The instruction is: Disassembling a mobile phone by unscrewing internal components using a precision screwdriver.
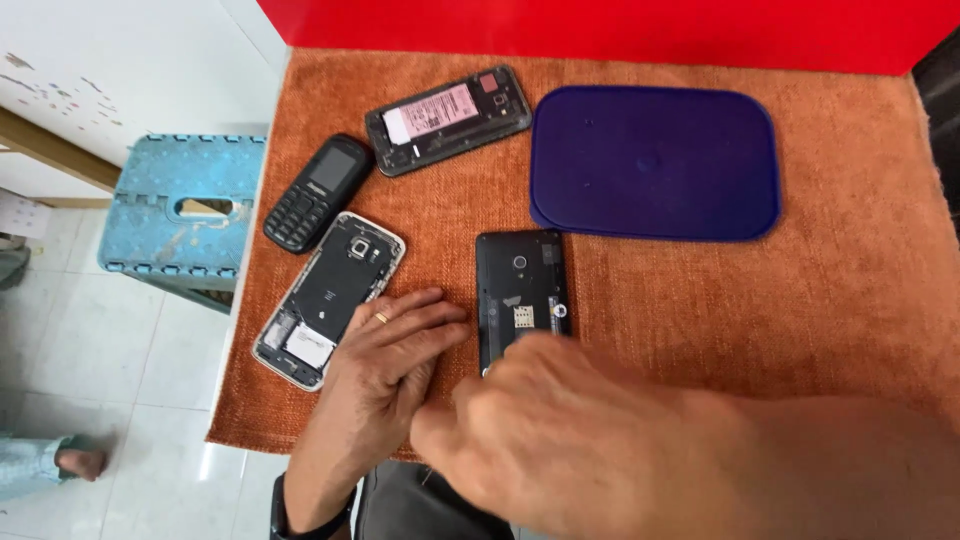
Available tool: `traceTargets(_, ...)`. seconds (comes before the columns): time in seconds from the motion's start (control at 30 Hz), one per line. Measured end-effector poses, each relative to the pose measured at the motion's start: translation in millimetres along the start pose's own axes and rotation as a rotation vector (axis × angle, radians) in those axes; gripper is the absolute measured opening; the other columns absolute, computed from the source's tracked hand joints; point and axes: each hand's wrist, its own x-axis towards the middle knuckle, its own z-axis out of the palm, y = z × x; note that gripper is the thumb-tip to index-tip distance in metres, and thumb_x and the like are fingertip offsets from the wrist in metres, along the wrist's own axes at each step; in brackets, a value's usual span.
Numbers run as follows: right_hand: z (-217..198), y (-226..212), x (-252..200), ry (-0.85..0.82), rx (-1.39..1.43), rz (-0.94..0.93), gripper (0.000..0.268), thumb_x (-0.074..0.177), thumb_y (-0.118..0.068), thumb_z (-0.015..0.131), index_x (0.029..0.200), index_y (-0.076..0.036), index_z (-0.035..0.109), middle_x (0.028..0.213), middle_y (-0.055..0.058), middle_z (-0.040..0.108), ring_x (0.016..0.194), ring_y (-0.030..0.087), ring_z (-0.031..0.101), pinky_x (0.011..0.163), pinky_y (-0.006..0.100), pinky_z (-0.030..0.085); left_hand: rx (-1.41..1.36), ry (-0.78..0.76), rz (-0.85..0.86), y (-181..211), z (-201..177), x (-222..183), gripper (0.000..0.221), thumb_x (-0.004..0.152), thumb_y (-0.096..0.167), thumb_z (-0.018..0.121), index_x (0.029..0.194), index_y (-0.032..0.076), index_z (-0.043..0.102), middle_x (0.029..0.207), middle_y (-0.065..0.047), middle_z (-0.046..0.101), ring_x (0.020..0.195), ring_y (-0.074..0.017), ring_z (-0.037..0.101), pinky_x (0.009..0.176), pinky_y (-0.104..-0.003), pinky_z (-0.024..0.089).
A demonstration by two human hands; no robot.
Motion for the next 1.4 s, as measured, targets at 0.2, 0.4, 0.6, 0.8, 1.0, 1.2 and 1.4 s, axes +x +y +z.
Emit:
traceTargets(0.2,3,-11,-1,0.057,0.031,-0.011,0.008,0.089,-0.009,0.05,0.088,-0.002,0.054,0.061,0.016,0.06,0.037,0.036,0.056,0.029,0.051,0.036,0.007,0.004,0.012,2,-1,2,0.026,0.104,0.015,0.051,0.113,0.008,0.075,0.12,-0.01,0.076,0.125,-0.0345,0.068,0.107,-0.049,0.046)
traceTargets(0.4,-9,-8,1,-0.264,0.363,-0.004,0.023,0.106,-0.019,0.041,0.119,-0.005,0.054,0.085,0.019,0.058,0.062,0.041,0.062,0.047,0.052,0.047,-0.015,0.006,0.004,-2,2,-2,0.024,0.101,0.011,0.054,0.113,0.009,0.076,0.123,-0.008,0.076,0.128,-0.0319,0.066,0.109,-0.047,0.044)
traceTargets(0.6,13,-6,1,0.2,-0.034,0.028,0.013,0.085,-0.011,0.057,0.078,0.0,0.056,0.048,0.011,0.056,0.034,0.029,0.054,0.029,0.046,0.033,-0.014,0.022,-0.01,-10,7,-9,0.026,0.102,0.019,0.053,0.114,0.013,0.076,0.126,-0.007,0.075,0.131,-0.031,0.066,0.108,-0.045,0.045)
traceTargets(0.8,22,-5,8,-0.162,0.422,0.201,0.052,0.11,-0.035,0.035,0.096,0.008,0.06,0.082,0.032,0.068,0.081,0.053,0.067,0.065,0.059,0.051,0.013,0.016,-0.009,-9,7,-6,0.027,0.101,0.015,0.054,0.114,0.012,0.077,0.124,-0.007,0.076,0.127,-0.0298,0.068,0.107,-0.046,0.046)
traceTargets(1.0,32,-1,14,0.0,0.336,0.13,0.022,0.099,-0.012,0.052,0.094,0.008,0.059,0.074,0.026,0.066,0.064,0.043,0.068,0.048,0.053,0.05,0.007,0.011,0.009,-17,8,-10,0.028,0.102,0.022,0.054,0.118,0.016,0.076,0.128,-0.004,0.075,0.132,-0.0286,0.066,0.11,-0.042,0.044)
traceTargets(1.2,21,-6,7,0.224,0.133,0.025,0.024,0.089,-0.009,0.048,0.1,0.011,0.055,0.062,0.024,0.058,0.042,0.037,0.057,0.032,0.052,0.041,-0.026,-0.018,-0.02,-13,5,-9,0.034,0.103,0.026,0.048,0.119,0.013,0.075,0.131,-0.006,0.074,0.135,-0.0297,0.063,0.111,-0.045,0.039)
traceTargets(1.4,47,0,7,-0.019,0.249,0.013,0.022,0.102,-0.009,0.051,0.087,0.006,0.055,0.07,0.021,0.065,0.061,0.037,0.067,0.053,0.048,0.049,0.009,0.021,-0.011,-6,6,-4,0.026,0.1,0.013,0.055,0.114,0.012,0.077,0.122,-0.006,0.077,0.126,-0.0298,0.069,0.107,-0.045,0.048)
